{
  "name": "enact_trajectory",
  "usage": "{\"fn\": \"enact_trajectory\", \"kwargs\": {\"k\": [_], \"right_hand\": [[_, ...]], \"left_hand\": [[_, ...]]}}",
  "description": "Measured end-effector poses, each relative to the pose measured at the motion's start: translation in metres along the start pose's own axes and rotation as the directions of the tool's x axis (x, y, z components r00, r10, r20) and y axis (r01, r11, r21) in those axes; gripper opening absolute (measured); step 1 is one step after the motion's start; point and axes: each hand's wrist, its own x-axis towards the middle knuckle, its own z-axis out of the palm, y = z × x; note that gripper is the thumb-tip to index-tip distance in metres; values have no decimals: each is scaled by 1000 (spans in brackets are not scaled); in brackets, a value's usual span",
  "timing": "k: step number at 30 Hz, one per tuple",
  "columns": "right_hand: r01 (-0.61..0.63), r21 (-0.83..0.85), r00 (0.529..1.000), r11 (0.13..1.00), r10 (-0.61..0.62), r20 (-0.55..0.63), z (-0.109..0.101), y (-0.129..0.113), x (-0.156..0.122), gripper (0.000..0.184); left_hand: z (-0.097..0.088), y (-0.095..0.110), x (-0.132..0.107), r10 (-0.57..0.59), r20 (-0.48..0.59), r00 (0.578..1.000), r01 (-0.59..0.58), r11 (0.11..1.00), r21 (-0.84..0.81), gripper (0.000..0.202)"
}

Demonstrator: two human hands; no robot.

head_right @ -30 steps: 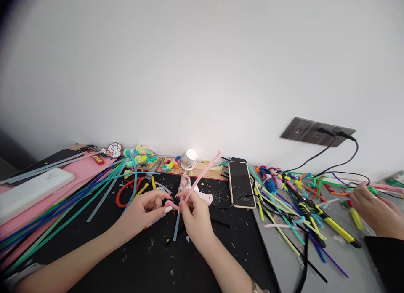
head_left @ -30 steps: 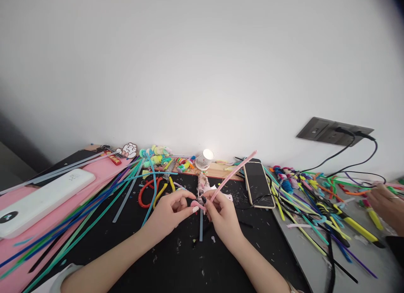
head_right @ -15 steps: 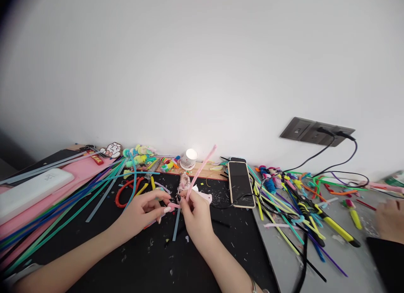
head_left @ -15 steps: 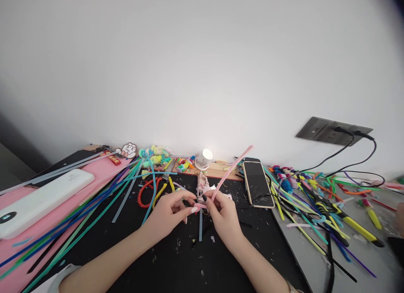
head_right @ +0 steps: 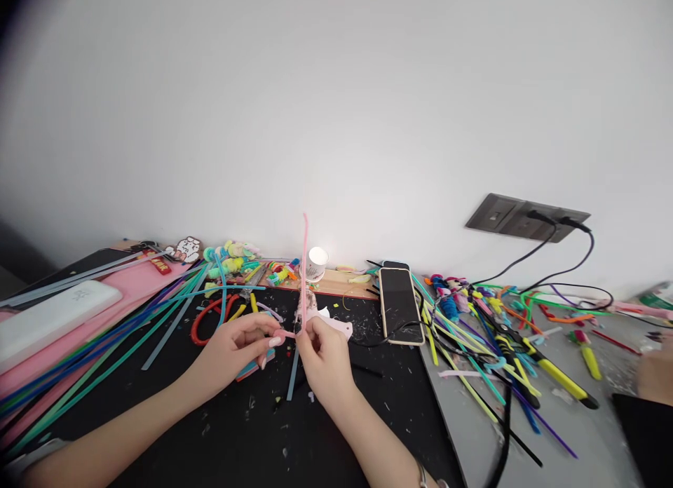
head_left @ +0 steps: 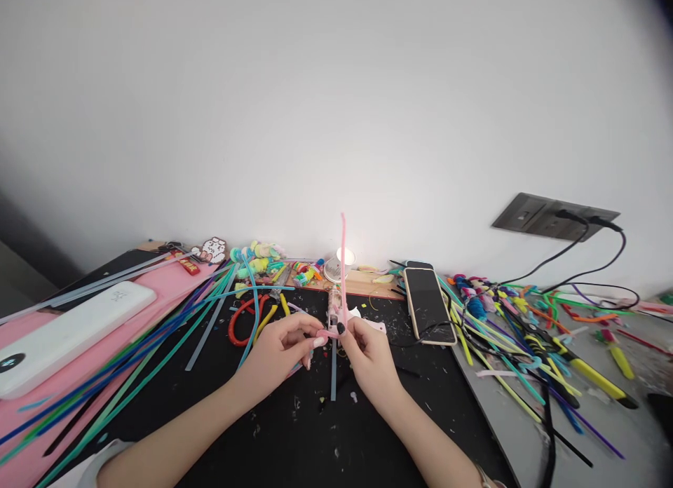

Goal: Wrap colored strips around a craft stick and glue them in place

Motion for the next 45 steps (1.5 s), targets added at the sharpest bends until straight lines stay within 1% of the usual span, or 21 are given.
{"fn": "enact_trajectory", "kwargs": {"k": [5,9,13,16,20,23,25,27,29,30,31,32,33,35,37,40,43,45], "right_hand": [[10,2,1000,1000,-10,25,3,1,-1,33],[10,20,1000,1000,-10,26,3,-1,-1,35],[-37,79,999,996,34,42,1,-6,0,38],[-68,129,997,989,61,53,0,-9,0,38],[-95,193,993,977,80,84,0,-10,-1,37],[-90,232,991,969,65,115,0,-8,-1,37],[-52,227,995,973,32,92,-1,-6,-1,39],[10,138,1000,990,-13,24,-4,-5,-1,35],[62,-57,996,996,-65,-56,-7,-2,1,22],[76,-180,990,981,-95,-101,-8,-1,1,16],[89,-308,985,947,-131,-117,-9,1,2,20],[78,-424,983,903,-140,-117,-10,4,3,28],[39,-522,985,852,-119,-121,-10,6,3,38],[-26,-659,992,752,-60,-108,-9,12,4,49],[-67,-723,996,688,8,-85,-7,15,5,52],[-79,-752,997,654,55,-56,-8,17,7,52],[-66,-744,998,665,40,-53,-11,13,8,48],[-55,-700,998,712,17,-61,-15,10,9,42]], "left_hand": [[0,0,0,14,45,999,-14,1000,-5,10],[1,0,0,4,61,998,-5,1000,2,13],[2,3,-1,-26,66,997,25,1000,17,16],[2,5,-3,-50,76,996,45,997,58,17],[2,7,-5,-61,126,990,46,992,120,17],[3,7,-4,-59,165,985,43,994,97,16],[4,8,-3,-55,154,987,48,998,45,15],[3,9,-2,-40,113,993,43,999,-19,14],[2,11,0,-33,43,999,36,997,-69,15],[1,12,1,-35,0,999,35,996,-84,16],[-1,12,1,-41,-40,998,37,995,-95,17],[-2,13,2,-48,-75,996,39,993,-108,18],[-3,13,2,-53,-101,993,40,992,-123,19],[-5,12,3,-66,-121,991,45,986,-162,21],[-6,13,3,-81,-124,989,55,977,-205,23],[-6,15,2,-109,-145,983,69,963,-262,27],[-7,17,2,-129,-168,977,71,947,-313,28],[-9,16,4,-135,-172,976,68,935,-349,28]]}}
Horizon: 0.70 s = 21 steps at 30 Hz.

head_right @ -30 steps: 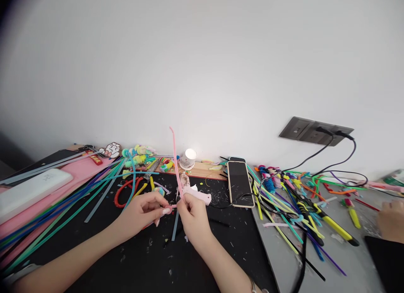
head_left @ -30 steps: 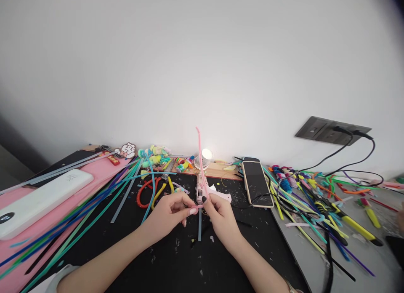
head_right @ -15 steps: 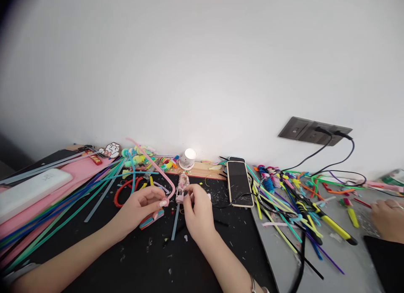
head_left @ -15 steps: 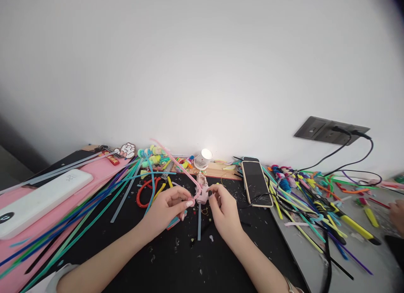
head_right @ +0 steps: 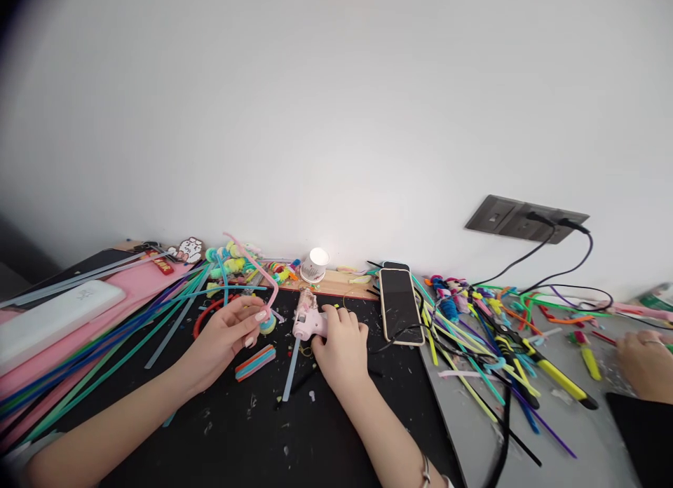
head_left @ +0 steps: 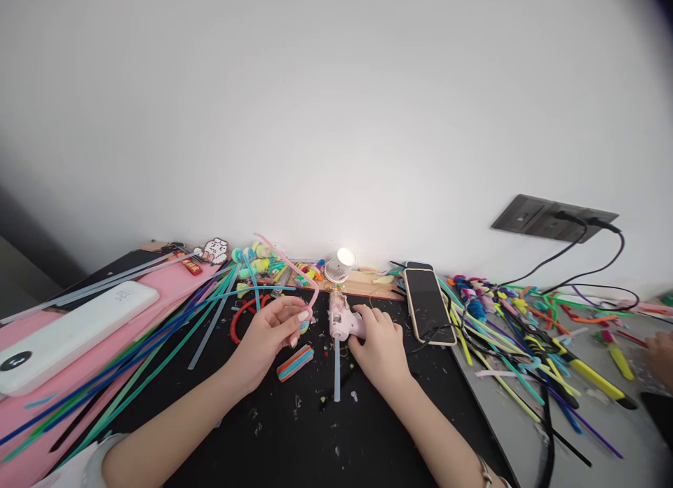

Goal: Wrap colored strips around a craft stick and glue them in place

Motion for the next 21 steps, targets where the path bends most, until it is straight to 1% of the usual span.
{"fn": "enact_trajectory", "kwargs": {"k": [2,4,7,9,12,16,19,21], "right_hand": [[26,133,999,991,-22,-34,-3,1,1,35],[58,328,997,943,-39,-66,-4,2,2,27],[87,600,996,795,-51,-77,-2,4,3,16],[88,699,996,709,-46,-79,1,5,4,13],[83,770,997,632,-56,-61,3,5,3,12],[66,813,992,579,-130,11,2,2,2,19],[81,815,988,573,-153,9,2,0,1,22],[109,775,991,622,-132,-33,4,0,1,21]], "left_hand": [[-2,-1,2,-2,-6,1000,2,999,-38,28],[-4,-1,4,-1,-10,1000,0,998,-70,29],[-5,-1,5,4,-18,1000,-5,996,-92,28],[-5,1,5,1,-31,1000,-4,996,-86,29],[-3,2,4,1,-55,999,-5,998,-67,31],[-4,1,4,15,-72,997,-18,999,-48,34],[-5,0,5,17,-63,998,-20,998,-53,32],[-6,-1,5,13,-51,999,-16,998,-58,31]]}}
